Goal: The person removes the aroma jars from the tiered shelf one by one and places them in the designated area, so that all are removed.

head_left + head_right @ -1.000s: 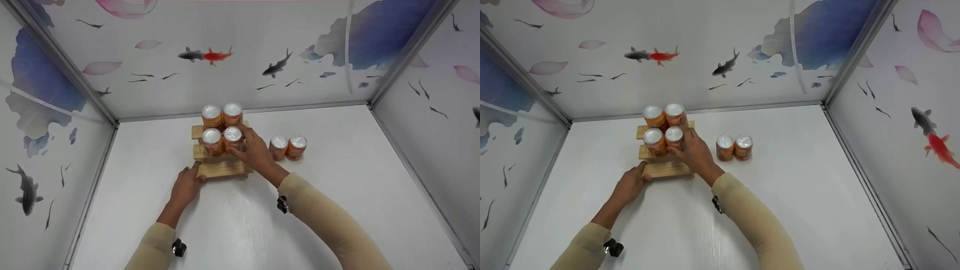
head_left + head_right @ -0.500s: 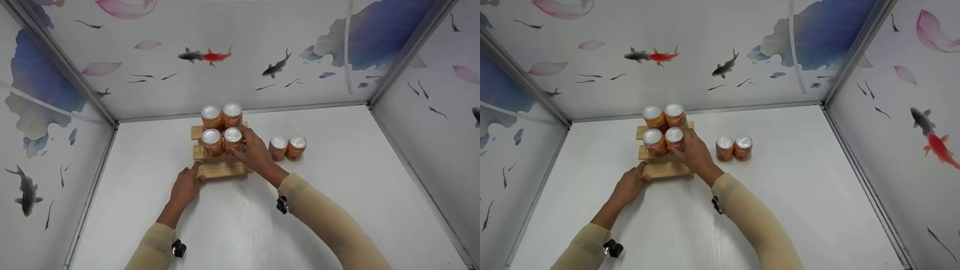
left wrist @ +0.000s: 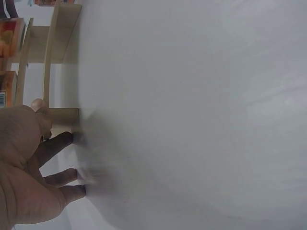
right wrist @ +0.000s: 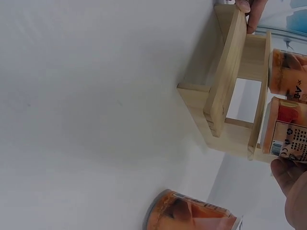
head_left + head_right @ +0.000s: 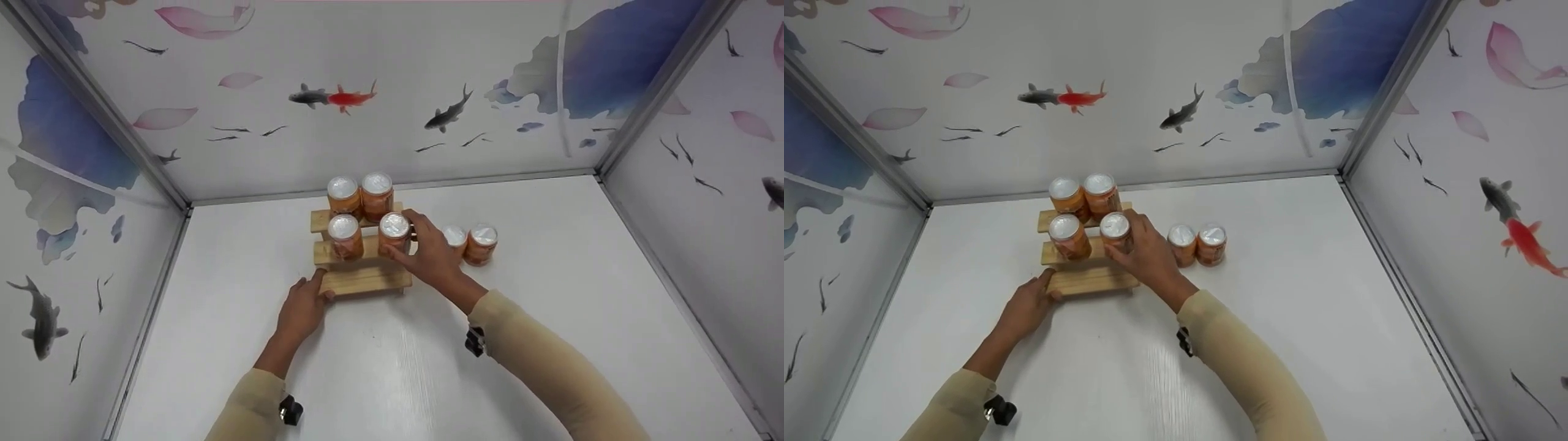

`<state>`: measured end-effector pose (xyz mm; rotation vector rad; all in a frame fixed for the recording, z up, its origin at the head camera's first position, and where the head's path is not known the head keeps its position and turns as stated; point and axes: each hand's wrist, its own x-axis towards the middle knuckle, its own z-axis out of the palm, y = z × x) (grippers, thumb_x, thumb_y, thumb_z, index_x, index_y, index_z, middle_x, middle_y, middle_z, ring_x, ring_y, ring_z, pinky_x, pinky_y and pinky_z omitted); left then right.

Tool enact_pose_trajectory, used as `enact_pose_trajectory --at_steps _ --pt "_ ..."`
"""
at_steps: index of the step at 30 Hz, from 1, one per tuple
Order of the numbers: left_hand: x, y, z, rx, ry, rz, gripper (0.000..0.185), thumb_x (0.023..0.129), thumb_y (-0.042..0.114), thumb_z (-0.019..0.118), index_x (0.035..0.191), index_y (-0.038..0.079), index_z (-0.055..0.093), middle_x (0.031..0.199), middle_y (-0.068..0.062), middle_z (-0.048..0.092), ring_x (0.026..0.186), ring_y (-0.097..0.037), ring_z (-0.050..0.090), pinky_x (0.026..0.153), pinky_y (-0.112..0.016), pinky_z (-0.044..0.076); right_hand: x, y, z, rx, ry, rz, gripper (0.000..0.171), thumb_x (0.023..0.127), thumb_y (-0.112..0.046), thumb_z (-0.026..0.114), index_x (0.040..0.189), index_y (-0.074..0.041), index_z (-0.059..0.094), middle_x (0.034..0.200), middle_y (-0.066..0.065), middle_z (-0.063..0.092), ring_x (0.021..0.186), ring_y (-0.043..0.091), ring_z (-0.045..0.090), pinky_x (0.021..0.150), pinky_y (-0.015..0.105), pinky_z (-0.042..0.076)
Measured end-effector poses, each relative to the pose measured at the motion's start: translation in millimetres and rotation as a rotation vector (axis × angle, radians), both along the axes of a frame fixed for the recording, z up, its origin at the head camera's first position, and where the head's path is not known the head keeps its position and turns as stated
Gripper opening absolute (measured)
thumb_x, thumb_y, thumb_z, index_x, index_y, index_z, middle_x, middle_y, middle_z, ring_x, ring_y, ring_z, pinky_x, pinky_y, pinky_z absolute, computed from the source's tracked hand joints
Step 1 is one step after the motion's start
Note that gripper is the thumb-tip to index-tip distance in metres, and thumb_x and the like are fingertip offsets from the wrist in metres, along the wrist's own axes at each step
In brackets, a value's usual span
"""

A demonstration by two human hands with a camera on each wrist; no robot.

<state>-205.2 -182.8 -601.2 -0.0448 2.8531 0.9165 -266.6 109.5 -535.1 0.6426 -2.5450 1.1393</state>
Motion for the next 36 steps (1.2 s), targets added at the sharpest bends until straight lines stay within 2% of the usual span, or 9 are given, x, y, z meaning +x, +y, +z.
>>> enact_pose_trajectory --at_steps 6,10,17,26,36 --pt "-0.1 -0.4 -0.8 -0.004 0.025 -0.005 0.061 0.112 0.033 0.063 0.167 0.011 0.047 0.161 -0.023 0.060 0.158 -0.056 0.043 0.122 -0.074 0.042 2.5 18.1 -0.3 -0.014 0.027 -0.030 0.079 0.095 -0.030 0.091 0.153 0.003 0.051 0.136 0.020 0.069 0.119 0.034 0.076 0.094 0.044 0.067" --pt "1.0 -0.1 0.3 -0.011 0.029 -0.008 0.063 0.111 0.034 0.063 0.167 0.009 0.047 0.160 -0.024 0.061 0.158 -0.056 0.043 0.122 -0.073 0.043 7.1 30.8 -1.3 0.014 0.038 -0.065 0.078 0.093 -0.030 0.093 0.152 0.003 0.052 0.133 0.020 0.070 0.117 0.033 0.076 0.092 0.044 0.067" --pt "1.3 -0.5 2.4 -0.014 0.021 -0.012 0.066 0.112 0.036 0.061 0.169 0.007 0.044 0.162 -0.023 0.058 0.159 -0.055 0.041 0.123 -0.073 0.041 14.0 50.2 -2.0 0.051 0.054 -0.093 0.075 0.092 -0.026 0.093 0.149 0.004 0.054 0.135 0.023 0.071 0.121 0.036 0.075 0.099 0.051 0.064" --pt "2.1 -0.2 0.3 0.009 0.024 -0.014 0.065 0.113 0.034 0.062 0.169 0.006 0.044 0.163 -0.023 0.057 0.159 -0.055 0.041 0.125 -0.072 0.040 21.9 71.3 -8.6 0.085 0.053 -0.104 0.077 0.092 -0.032 0.093 0.149 0.005 0.055 0.138 0.023 0.070 0.124 0.037 0.073 0.104 0.054 0.062" --pt "2.2 -0.3 0.6 -0.016 0.058 -0.026 0.062 0.112 0.030 0.063 0.167 0.006 0.047 0.153 -0.028 0.065 0.155 -0.057 0.046 0.121 -0.073 0.043 32.0 91.6 -17.6 0.057 0.018 -0.064 0.078 0.090 -0.026 0.095 0.148 0.005 0.055 0.136 0.024 0.070 0.118 0.034 0.075 0.091 0.047 0.067"
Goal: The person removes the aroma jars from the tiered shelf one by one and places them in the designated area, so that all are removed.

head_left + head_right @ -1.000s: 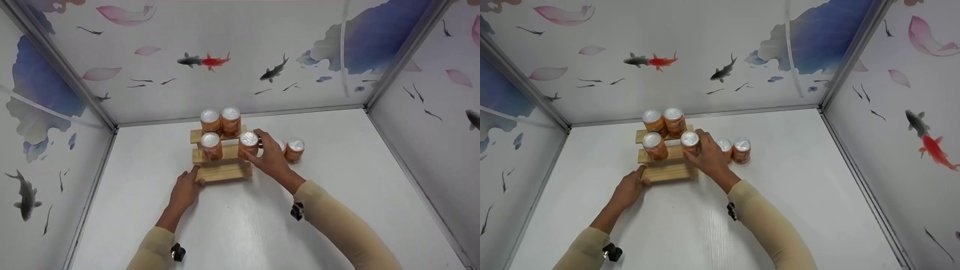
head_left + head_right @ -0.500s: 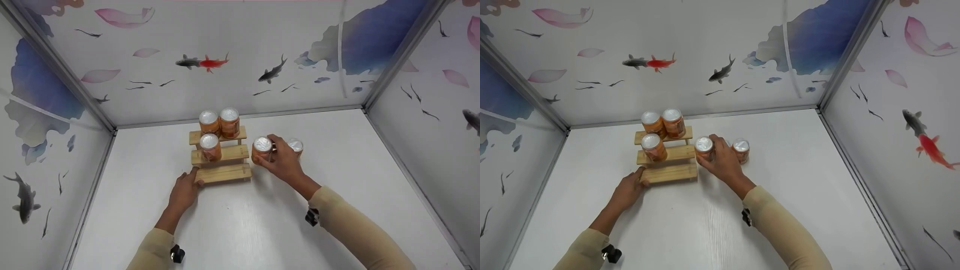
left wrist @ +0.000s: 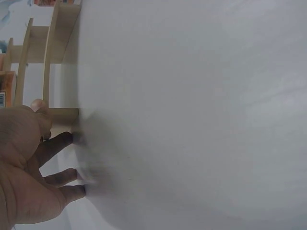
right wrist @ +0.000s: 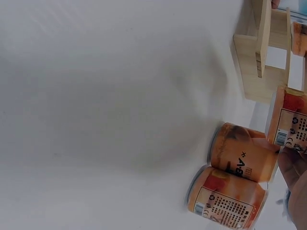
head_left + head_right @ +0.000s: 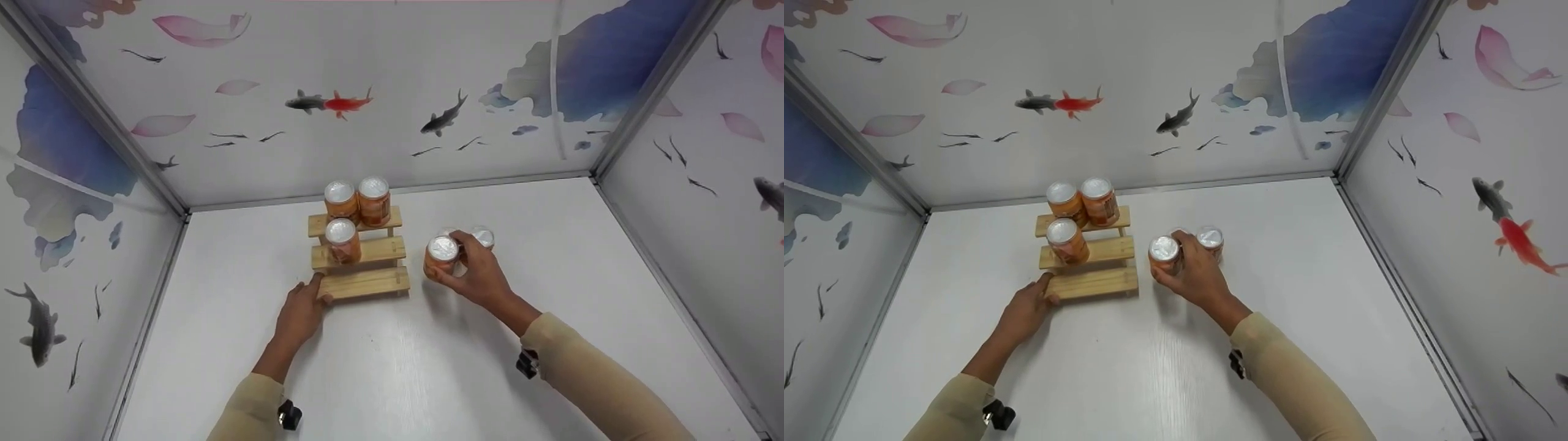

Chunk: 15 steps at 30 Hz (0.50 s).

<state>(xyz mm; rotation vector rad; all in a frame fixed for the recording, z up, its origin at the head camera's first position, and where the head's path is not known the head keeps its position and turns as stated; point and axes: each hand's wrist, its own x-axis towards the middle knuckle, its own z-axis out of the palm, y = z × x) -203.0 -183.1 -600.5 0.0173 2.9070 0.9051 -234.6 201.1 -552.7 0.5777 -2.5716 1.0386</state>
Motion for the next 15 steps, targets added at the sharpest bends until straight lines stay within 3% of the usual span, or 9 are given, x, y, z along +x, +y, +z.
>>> enact_pose_trajectory --at_steps 7,15 --pt "0.9 0.0 -1.0 0.002 -0.020 0.008 0.062 0.112 0.030 0.064 0.167 0.007 0.046 0.154 -0.026 0.065 0.157 -0.056 0.044 0.121 -0.072 0.044 4.9 13.0 -10.8 -0.015 -0.043 0.008 0.077 0.087 -0.025 0.096 0.145 0.006 0.056 0.131 0.023 0.071 0.114 0.033 0.076 0.089 0.051 0.068" --pt "0.2 1.2 -0.5 0.001 -0.018 0.013 0.060 0.113 0.029 0.063 0.167 0.008 0.047 0.154 -0.026 0.065 0.158 -0.056 0.044 0.123 -0.072 0.043 8.2 28.2 -22.0 -0.004 -0.053 -0.001 0.086 0.088 -0.025 0.097 0.154 0.006 0.051 0.139 0.022 0.071 0.114 0.032 0.075 0.090 0.054 0.066"
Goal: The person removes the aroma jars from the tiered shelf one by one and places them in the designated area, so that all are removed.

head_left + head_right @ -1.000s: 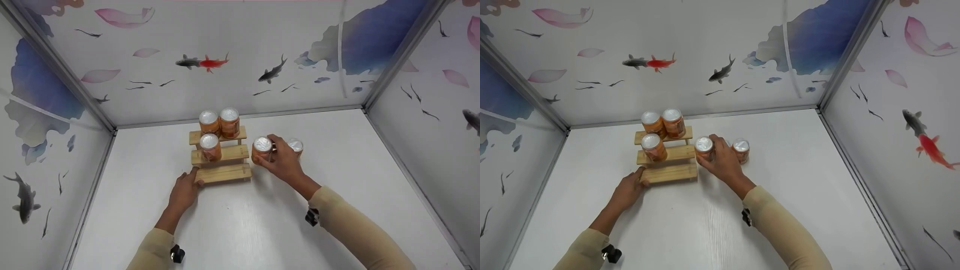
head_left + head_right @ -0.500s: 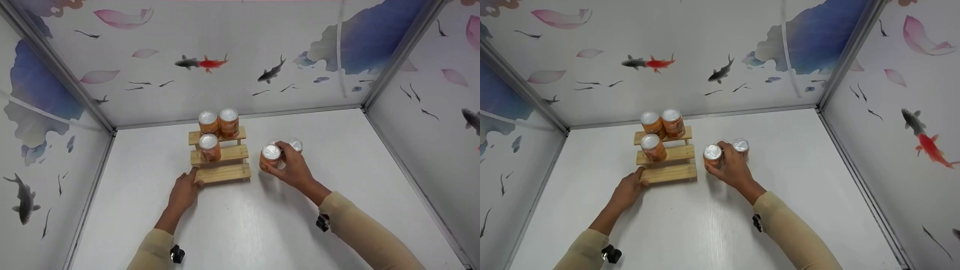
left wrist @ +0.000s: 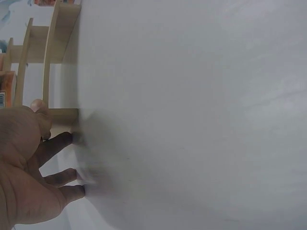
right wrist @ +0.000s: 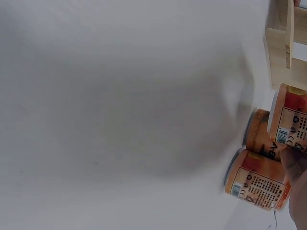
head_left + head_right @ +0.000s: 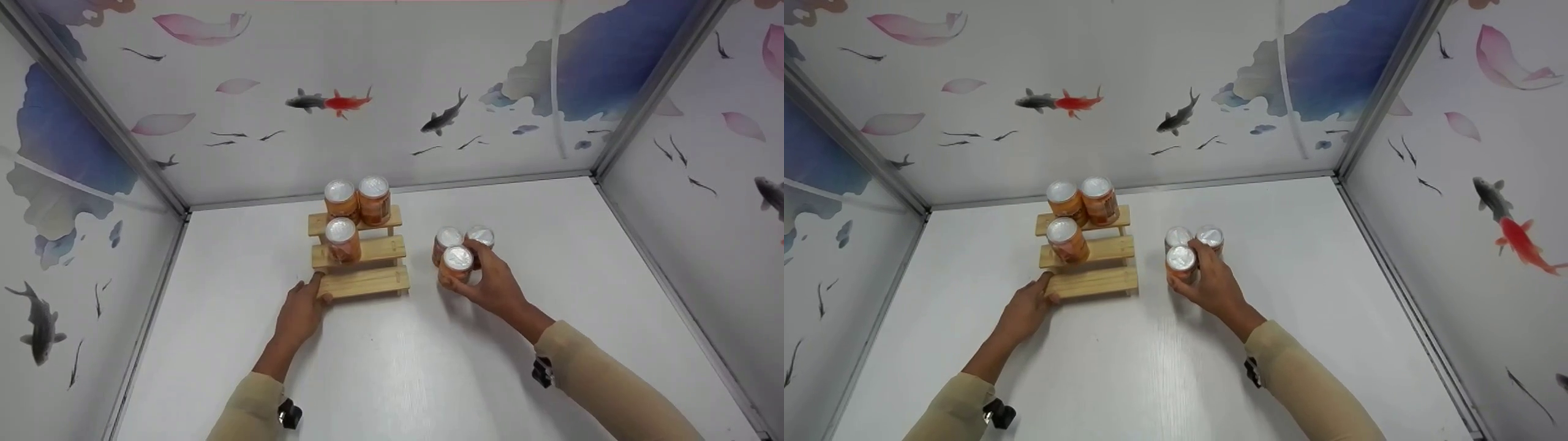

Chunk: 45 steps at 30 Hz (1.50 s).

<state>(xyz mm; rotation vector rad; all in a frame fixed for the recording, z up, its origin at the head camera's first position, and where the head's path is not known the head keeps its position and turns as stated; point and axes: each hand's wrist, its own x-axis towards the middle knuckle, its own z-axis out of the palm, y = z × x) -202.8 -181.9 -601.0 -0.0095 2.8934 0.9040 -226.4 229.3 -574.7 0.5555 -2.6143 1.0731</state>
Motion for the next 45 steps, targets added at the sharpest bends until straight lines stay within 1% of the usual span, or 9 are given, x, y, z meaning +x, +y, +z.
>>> enact_pose_trajectory --at_steps 4,8,13,16,20,23,30,39,45 --pt "-0.8 -0.3 0.9 0.003 -0.004 0.005 0.062 0.113 0.033 0.063 0.167 0.009 0.046 0.158 -0.023 0.063 0.159 -0.054 0.043 0.124 -0.071 0.042 -0.4 4.3 -4.5 0.015 0.013 0.003 0.087 0.088 -0.024 0.097 0.157 0.004 0.051 0.144 0.020 0.069 0.118 0.033 0.074 0.090 0.052 0.066" --pt "-0.9 -0.5 1.0 0.015 -0.005 0.008 0.063 0.113 0.034 0.062 0.168 0.008 0.046 0.162 -0.022 0.059 0.160 -0.054 0.042 0.125 -0.070 0.041 -1.7 6.8 -9.4 0.030 0.021 0.012 0.087 0.088 -0.023 0.097 0.157 0.002 0.052 0.146 0.019 0.068 0.121 0.032 0.074 0.089 0.049 0.067" --pt "-0.6 -0.8 0.0 0.013 -0.013 0.012 0.064 0.113 0.034 0.062 0.169 0.008 0.044 0.165 -0.022 0.056 0.160 -0.054 0.041 0.125 -0.071 0.040 -2.6 7.3 -12.6 0.032 -0.014 0.026 0.091 0.088 -0.023 0.097 0.161 0.001 0.048 0.150 0.021 0.065 0.125 0.033 0.073 0.092 0.049 0.066" --pt "-0.8 -0.7 -0.3 0.011 -0.017 0.014 0.063 0.114 0.034 0.061 0.169 0.008 0.044 0.166 -0.022 0.055 0.161 -0.053 0.040 0.126 -0.071 0.040 -3.3 6.8 -13.6 0.036 -0.032 0.034 0.087 0.090 -0.025 0.096 0.159 -0.001 0.050 0.149 0.019 0.065 0.127 0.033 0.072 0.094 0.048 0.066" --pt "-0.3 -0.5 -1.2 0.011 0.000 0.004 0.061 0.113 0.029 0.063 0.168 0.009 0.046 0.162 -0.021 0.060 0.159 -0.054 0.042 0.123 -0.071 0.043 -3.2 5.5 -14.6 0.043 -0.033 0.044 0.079 0.090 -0.026 0.095 0.154 -0.002 0.054 0.145 0.016 0.068 0.127 0.031 0.072 0.094 0.047 0.066" --pt "0.0 -0.6 -2.1 0.005 0.011 -0.002 0.061 0.112 0.028 0.065 0.167 0.009 0.047 0.158 -0.021 0.063 0.158 -0.054 0.044 0.121 -0.071 0.045 -2.7 4.6 -15.0 0.037 -0.043 0.050 0.078 0.090 -0.024 0.096 0.153 -0.002 0.054 0.145 0.016 0.068 0.129 0.031 0.072 0.095 0.047 0.066" --pt "-0.5 -1.1 -3.2 0.011 0.006 0.001 0.063 0.112 0.032 0.064 0.168 0.008 0.046 0.161 -0.022 0.060 0.159 -0.054 0.043 0.123 -0.070 0.043 -1.7 3.6 -17.2 0.033 -0.072 0.038 0.078 0.091 -0.022 0.094 0.154 -0.002 0.052 0.149 0.017 0.066 0.132 0.031 0.070 0.097 0.047 0.066" --pt "-1.1 -0.7 -4.8 0.017 0.003 0.011 0.064 0.112 0.033 0.064 0.168 0.009 0.046 0.163 -0.021 0.059 0.159 -0.054 0.042 0.124 -0.071 0.042 -3.6 3.9 -19.1 0.047 -0.071 0.041 0.080 0.092 -0.026 0.094 0.156 -0.003 0.051 0.150 0.017 0.065 0.133 0.031 0.070 0.098 0.047 0.066" --pt "-1.6 -1.6 -6.1 0.016 0.000 0.016 0.064 0.112 0.034 0.063 0.168 0.009 0.046 0.164 -0.021 0.058 0.160 -0.054 0.041 0.124 -0.071 0.042 -4.0 3.3 -19.2 0.059 -0.082 0.027 0.083 0.092 -0.029 0.094 0.158 -0.003 0.049 0.153 0.018 0.063 0.136 0.033 0.068 0.101 0.049 0.065"
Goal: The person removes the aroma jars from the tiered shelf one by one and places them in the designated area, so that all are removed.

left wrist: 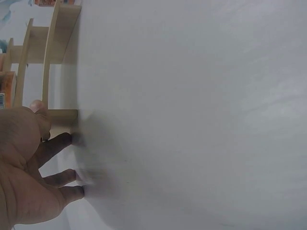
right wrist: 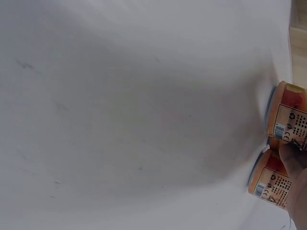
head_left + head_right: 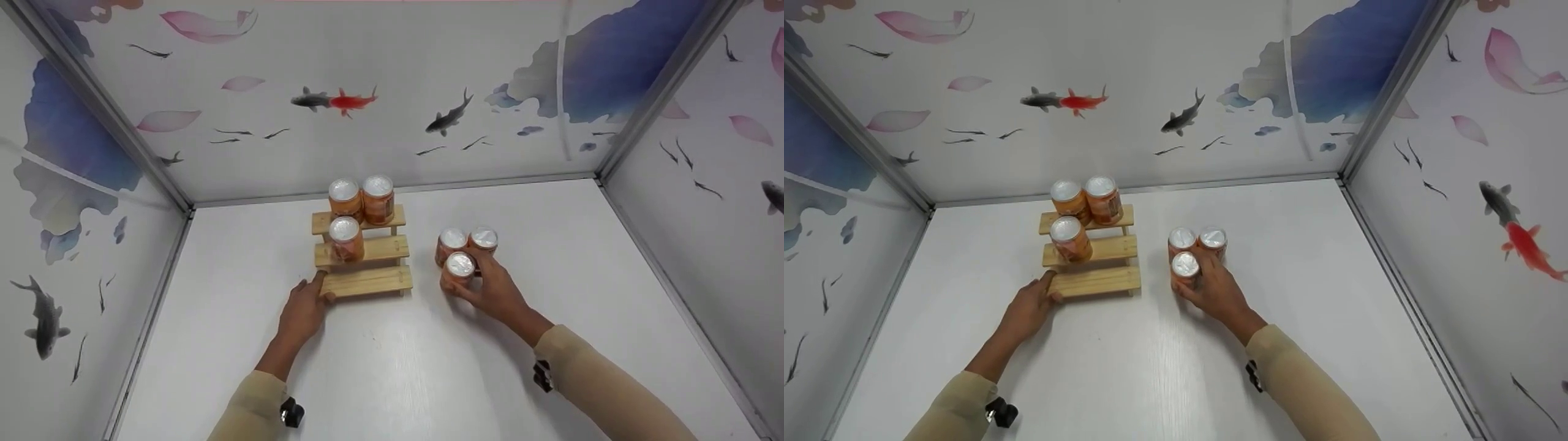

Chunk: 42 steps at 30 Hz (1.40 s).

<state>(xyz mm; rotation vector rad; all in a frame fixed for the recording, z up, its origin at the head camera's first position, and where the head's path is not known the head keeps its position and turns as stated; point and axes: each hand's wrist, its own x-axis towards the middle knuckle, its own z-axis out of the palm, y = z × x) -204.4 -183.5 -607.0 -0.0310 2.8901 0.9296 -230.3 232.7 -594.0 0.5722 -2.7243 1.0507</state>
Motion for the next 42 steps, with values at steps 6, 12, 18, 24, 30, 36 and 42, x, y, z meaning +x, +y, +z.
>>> enact_pose_trajectory --at_steps 6,12,18,24,30,36,42 --pt "1.9 0.4 1.4 -0.010 0.020 -0.017 0.059 0.113 0.026 0.064 0.167 0.008 0.047 0.156 -0.023 0.065 0.157 -0.056 0.044 0.120 -0.072 0.045 2.1 0.6 8.1 0.063 0.064 -0.018 0.091 0.093 -0.029 0.093 0.164 0.001 0.044 0.159 0.028 0.057 0.136 0.042 0.068 0.103 0.055 0.063" --pt "2.1 0.7 3.2 -0.020 0.034 -0.020 0.059 0.112 0.024 0.064 0.166 0.009 0.048 0.153 -0.023 0.067 0.156 -0.056 0.046 0.119 -0.072 0.046 1.9 -1.0 17.2 0.107 0.128 -0.036 0.083 0.092 -0.026 0.093 0.159 0.000 0.052 0.150 0.026 0.064 0.131 0.044 0.071 0.105 0.060 0.061" --pt "1.8 -0.6 3.1 -0.009 0.021 -0.008 0.062 0.112 0.030 0.064 0.167 0.009 0.047 0.160 -0.021 0.062 0.157 -0.055 0.044 0.122 -0.071 0.044 -2.2 -11.8 27.5 0.130 0.148 -0.054 0.075 0.092 -0.029 0.093 0.154 -0.003 0.058 0.145 0.021 0.066 0.134 0.041 0.069 0.109 0.059 0.060" --pt "1.8 0.0 3.4 0.006 0.010 -0.004 0.060 0.113 0.028 0.063 0.167 0.009 0.047 0.161 -0.021 0.061 0.159 -0.055 0.043 0.123 -0.071 0.042 -9.5 -27.0 38.8 0.142 0.216 -0.030 0.069 0.095 -0.039 0.089 0.150 -0.006 0.062 0.139 0.017 0.070 0.131 0.036 0.069 0.106 0.057 0.062" --pt "1.9 1.8 2.7 0.014 -0.002 0.005 0.060 0.113 0.026 0.062 0.168 0.011 0.046 0.162 -0.021 0.060 0.160 -0.053 0.041 0.124 -0.071 0.042 -16.3 -43.0 42.2 0.128 0.243 -0.026 0.071 0.096 -0.045 0.087 0.151 -0.007 0.063 0.136 0.017 0.071 0.128 0.037 0.072 0.107 0.056 0.062" --pt "2.0 2.1 1.4 -0.016 0.015 -0.013 0.057 0.113 0.026 0.063 0.166 0.011 0.047 0.155 -0.021 0.066 0.157 -0.055 0.045 0.119 -0.072 0.047 -20.7 -58.4 40.9 0.120 0.260 -0.004 0.071 0.097 -0.046 0.086 0.152 -0.008 0.062 0.137 0.015 0.072 0.112 0.033 0.076 0.100 0.055 0.064" --pt "0.3 2.3 1.0 -0.025 0.007 -0.002 0.058 0.113 0.026 0.063 0.166 0.011 0.047 0.155 -0.022 0.065 0.158 -0.054 0.045 0.120 -0.071 0.046 -23.4 -73.7 44.7 0.083 0.181 0.014 0.074 0.100 -0.048 0.083 0.157 -0.008 0.057 0.144 0.014 0.069 0.088 0.029 0.075 0.087 0.050 0.066"
